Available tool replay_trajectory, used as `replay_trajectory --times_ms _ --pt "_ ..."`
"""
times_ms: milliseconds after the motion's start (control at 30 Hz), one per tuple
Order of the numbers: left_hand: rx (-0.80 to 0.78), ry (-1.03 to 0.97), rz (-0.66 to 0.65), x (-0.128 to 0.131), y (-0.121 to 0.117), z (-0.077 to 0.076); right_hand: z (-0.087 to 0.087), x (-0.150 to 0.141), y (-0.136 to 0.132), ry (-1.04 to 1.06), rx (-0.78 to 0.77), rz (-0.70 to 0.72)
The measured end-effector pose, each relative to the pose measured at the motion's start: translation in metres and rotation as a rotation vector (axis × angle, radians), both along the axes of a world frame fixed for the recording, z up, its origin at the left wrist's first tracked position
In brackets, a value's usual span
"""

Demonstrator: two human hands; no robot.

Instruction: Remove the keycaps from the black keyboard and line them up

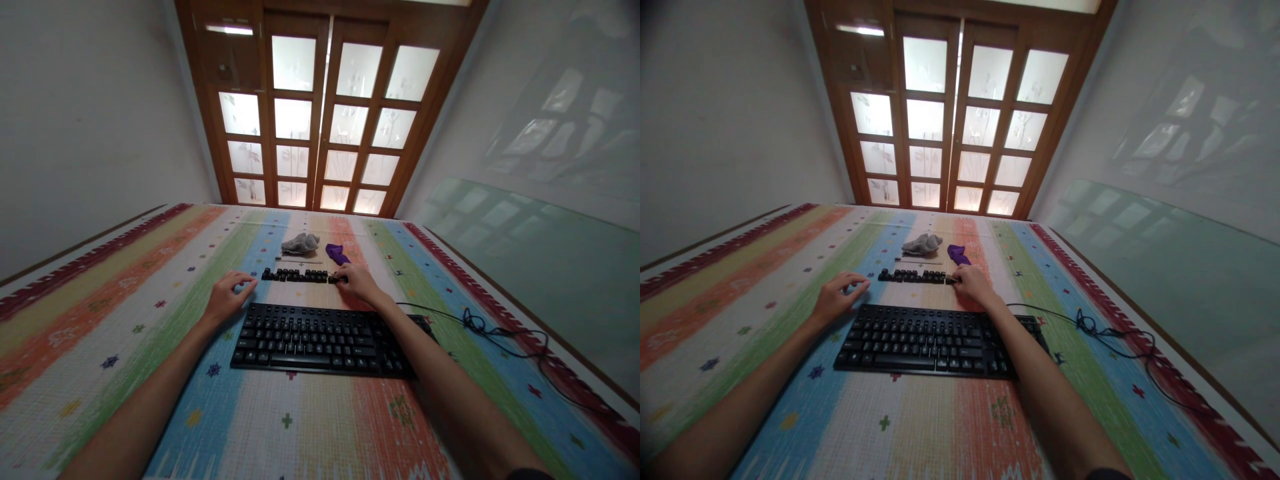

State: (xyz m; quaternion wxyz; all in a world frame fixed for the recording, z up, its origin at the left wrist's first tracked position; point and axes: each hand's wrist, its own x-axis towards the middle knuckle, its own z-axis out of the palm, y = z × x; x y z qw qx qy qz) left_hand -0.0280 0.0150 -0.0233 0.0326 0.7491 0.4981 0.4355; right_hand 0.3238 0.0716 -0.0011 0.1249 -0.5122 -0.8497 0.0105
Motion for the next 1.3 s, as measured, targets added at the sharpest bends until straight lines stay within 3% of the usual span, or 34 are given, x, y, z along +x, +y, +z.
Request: replay_trajectory --times_ms 267,1300 --pt "-0.029 -0.042 0.082 -0.001 -0.001 -0.003 -0.004 0.000 0.004 0.020 0.001 0.012" --pt "-0.046 -0.036 0.063 0.000 0.001 -0.006 0.008 0.007 -0.002 0.080 0.001 -0.009"
